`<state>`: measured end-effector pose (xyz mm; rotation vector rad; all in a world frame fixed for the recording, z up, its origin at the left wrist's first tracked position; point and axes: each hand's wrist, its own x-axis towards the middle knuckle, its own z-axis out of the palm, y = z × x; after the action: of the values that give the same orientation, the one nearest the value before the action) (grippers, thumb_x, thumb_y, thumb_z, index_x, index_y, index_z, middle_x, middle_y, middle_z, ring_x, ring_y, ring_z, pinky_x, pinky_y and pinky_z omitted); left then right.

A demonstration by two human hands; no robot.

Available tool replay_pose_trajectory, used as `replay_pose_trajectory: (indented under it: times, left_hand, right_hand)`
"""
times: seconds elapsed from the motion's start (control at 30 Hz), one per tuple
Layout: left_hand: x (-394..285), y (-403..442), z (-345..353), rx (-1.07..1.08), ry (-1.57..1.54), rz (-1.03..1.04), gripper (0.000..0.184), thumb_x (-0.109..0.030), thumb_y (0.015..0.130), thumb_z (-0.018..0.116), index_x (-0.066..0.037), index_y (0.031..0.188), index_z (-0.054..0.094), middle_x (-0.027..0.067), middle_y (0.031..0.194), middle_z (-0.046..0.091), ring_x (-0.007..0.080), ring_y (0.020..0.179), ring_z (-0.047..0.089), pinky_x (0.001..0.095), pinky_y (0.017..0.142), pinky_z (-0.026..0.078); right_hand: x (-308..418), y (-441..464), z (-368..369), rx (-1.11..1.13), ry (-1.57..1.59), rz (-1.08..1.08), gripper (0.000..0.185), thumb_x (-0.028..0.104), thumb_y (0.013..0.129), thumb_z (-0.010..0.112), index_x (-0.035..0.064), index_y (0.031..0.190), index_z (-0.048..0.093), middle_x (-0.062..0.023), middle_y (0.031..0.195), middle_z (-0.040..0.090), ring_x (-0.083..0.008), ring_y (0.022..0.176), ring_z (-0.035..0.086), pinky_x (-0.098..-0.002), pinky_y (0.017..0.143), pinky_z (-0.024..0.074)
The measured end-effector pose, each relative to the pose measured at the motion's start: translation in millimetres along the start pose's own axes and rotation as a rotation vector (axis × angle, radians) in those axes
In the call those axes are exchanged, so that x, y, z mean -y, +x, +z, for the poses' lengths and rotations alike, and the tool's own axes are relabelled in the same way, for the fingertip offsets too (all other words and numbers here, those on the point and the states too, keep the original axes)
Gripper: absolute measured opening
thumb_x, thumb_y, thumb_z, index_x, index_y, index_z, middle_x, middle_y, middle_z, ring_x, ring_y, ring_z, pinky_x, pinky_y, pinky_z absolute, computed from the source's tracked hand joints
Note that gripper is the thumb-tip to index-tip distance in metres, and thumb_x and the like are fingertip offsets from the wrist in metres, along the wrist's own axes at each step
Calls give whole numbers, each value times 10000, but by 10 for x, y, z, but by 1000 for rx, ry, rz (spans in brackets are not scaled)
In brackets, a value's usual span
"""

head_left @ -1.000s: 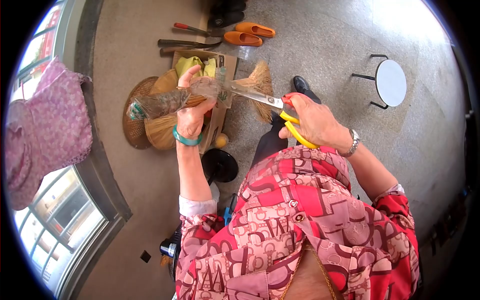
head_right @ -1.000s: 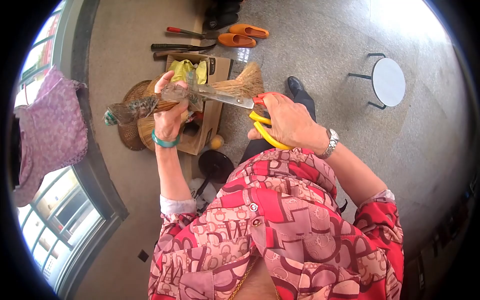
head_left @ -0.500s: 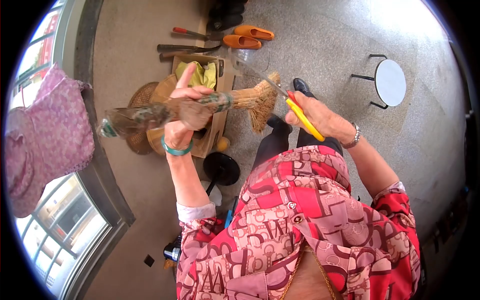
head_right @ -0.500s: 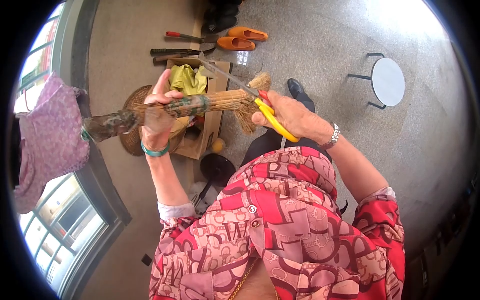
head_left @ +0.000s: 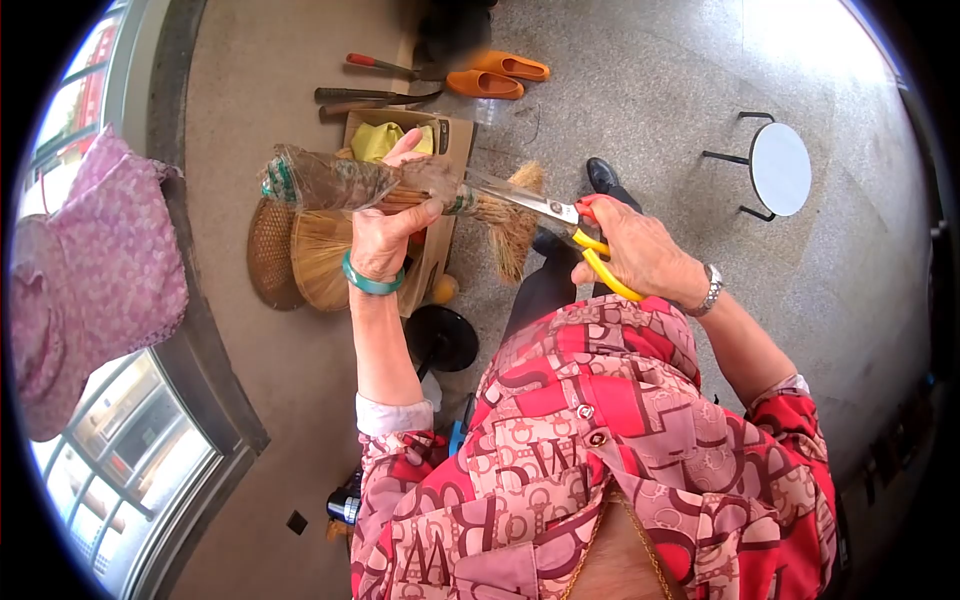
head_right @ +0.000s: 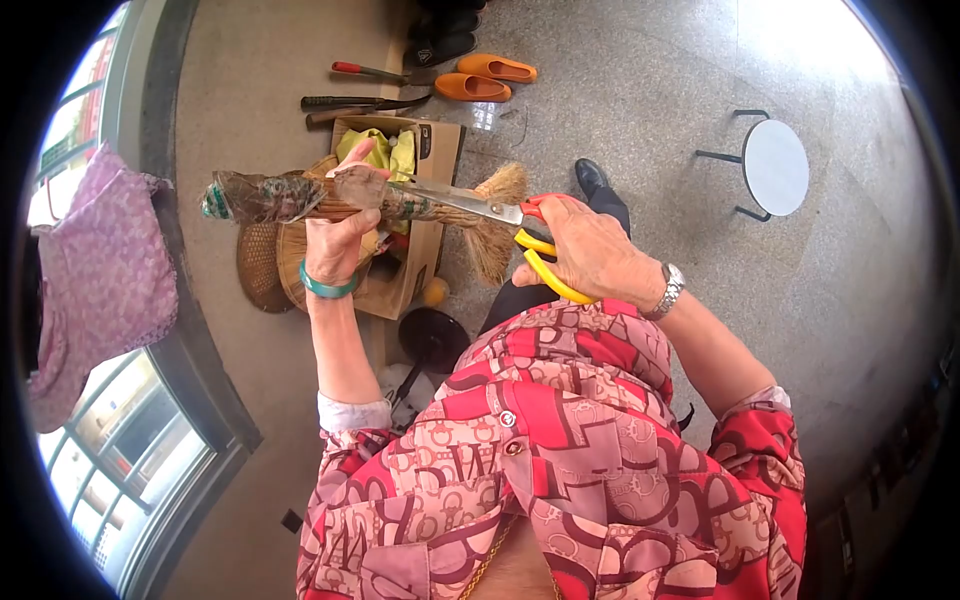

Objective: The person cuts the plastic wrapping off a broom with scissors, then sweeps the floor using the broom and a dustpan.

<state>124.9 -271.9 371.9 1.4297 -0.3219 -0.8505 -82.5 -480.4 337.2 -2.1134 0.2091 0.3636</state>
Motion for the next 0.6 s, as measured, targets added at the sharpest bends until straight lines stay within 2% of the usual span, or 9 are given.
replay_pose_trajectory:
  times: [0.1,0.17,0.23,0.43,0.53,0.6]
  left_hand:
    - [18,-10,5,-52,-1,-11,589,32,564,713,-52,1112,516,138,1295,429,243,1110,489,402,986,355]
    - [40,6,10,-59,-35,-7,612,41,555,729,-50,1117,504,132,1309,412,214,1087,495,369,952,388]
    - [38,5,11,-70,-69,-4,635,51,546,745,-48,1121,492,126,1324,396,185,1064,501,337,918,422]
    - [33,-7,-9,-34,-144,12,597,106,545,722,-124,1029,459,136,1288,425,260,1104,490,407,940,423]
    - [72,-3,-37,-40,-161,56,605,114,538,721,-137,1023,463,145,1281,425,276,1121,480,421,941,423]
    - [77,-6,-20,-49,-185,50,606,111,531,727,-141,1015,463,150,1279,421,274,1123,479,413,942,420]
  right_hand:
    - [120,43,17,14,21,-13,791,599,679,623,-33,1106,417,-233,1083,508,-375,1031,501,-413,805,445]
    - [178,98,66,16,-18,1,757,470,631,726,2,1130,401,-199,1110,501,-374,992,522,-401,811,438]
    - [249,137,53,23,10,0,738,446,631,732,-1,1120,407,-204,1117,497,-374,998,520,-404,815,438]
    - [235,152,99,30,55,-21,738,456,644,721,-2,1125,398,-215,1083,511,-385,980,524,-405,807,442]
    - [215,109,67,59,56,9,743,470,654,709,-2,1133,393,-216,1060,520,-391,969,526,-408,804,442]
    - [208,87,32,92,74,15,754,587,686,628,-54,1022,419,-253,1037,516,-394,948,536,-423,753,456]
